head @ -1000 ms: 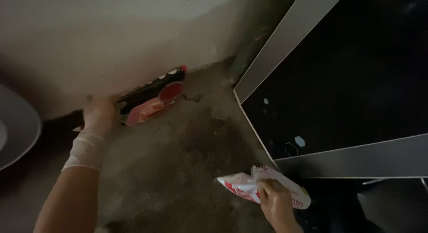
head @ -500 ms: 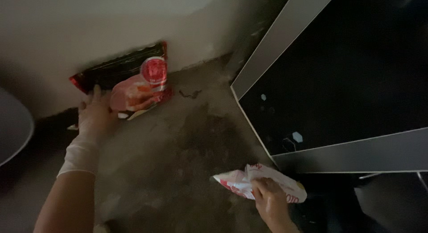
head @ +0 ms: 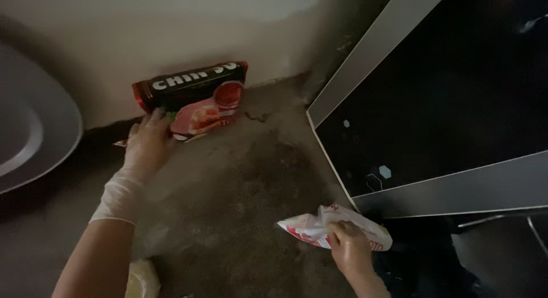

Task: The person sits on the floor and opens seasoning packets, then adds powder and liquid seasonings to a bowl of chopped raw meat. They mix the meat and seasonings thoroughly by hand using gloves.

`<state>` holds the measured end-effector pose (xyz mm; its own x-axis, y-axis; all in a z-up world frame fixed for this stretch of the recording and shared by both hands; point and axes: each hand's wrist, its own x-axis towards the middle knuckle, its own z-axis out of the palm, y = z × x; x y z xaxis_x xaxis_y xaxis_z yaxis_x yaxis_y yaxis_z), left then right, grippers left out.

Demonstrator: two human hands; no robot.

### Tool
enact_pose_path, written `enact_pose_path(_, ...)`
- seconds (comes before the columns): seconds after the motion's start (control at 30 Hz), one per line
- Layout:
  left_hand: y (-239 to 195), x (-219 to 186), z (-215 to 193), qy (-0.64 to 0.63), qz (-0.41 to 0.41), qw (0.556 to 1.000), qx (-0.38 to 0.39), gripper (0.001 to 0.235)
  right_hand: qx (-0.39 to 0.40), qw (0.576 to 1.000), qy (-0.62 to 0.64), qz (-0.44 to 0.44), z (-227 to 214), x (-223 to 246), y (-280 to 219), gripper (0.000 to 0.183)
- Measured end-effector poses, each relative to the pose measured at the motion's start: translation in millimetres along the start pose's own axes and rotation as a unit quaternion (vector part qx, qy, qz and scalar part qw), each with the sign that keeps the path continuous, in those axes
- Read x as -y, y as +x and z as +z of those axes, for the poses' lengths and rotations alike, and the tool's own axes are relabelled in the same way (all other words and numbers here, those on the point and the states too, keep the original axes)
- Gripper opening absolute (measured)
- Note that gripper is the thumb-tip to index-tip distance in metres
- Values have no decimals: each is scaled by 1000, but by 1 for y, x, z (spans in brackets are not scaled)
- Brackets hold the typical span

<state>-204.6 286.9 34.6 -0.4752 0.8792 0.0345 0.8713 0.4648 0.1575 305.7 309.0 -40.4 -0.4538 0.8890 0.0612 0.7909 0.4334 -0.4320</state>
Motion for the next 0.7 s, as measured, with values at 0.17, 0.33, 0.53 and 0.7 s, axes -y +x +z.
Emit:
enact_pose_path(0.17,-31,5,23,8,14,998,53,46,10,996,40,-81,16,10,-4,13)
enact_pose_path(0.33,-111,-35,81,-246,-18,964,101,39,-30,964,58,-258,40,50,-29,23)
enact_pose_path(0.53,-188,-94,148,-37,357,892,275,26,1,914,62,-401,85,123,-69,27)
enact_pose_path(0.7,-237,-81,137,-139,216,943,212,42,-18,896,102,-432,95,153,-104,25)
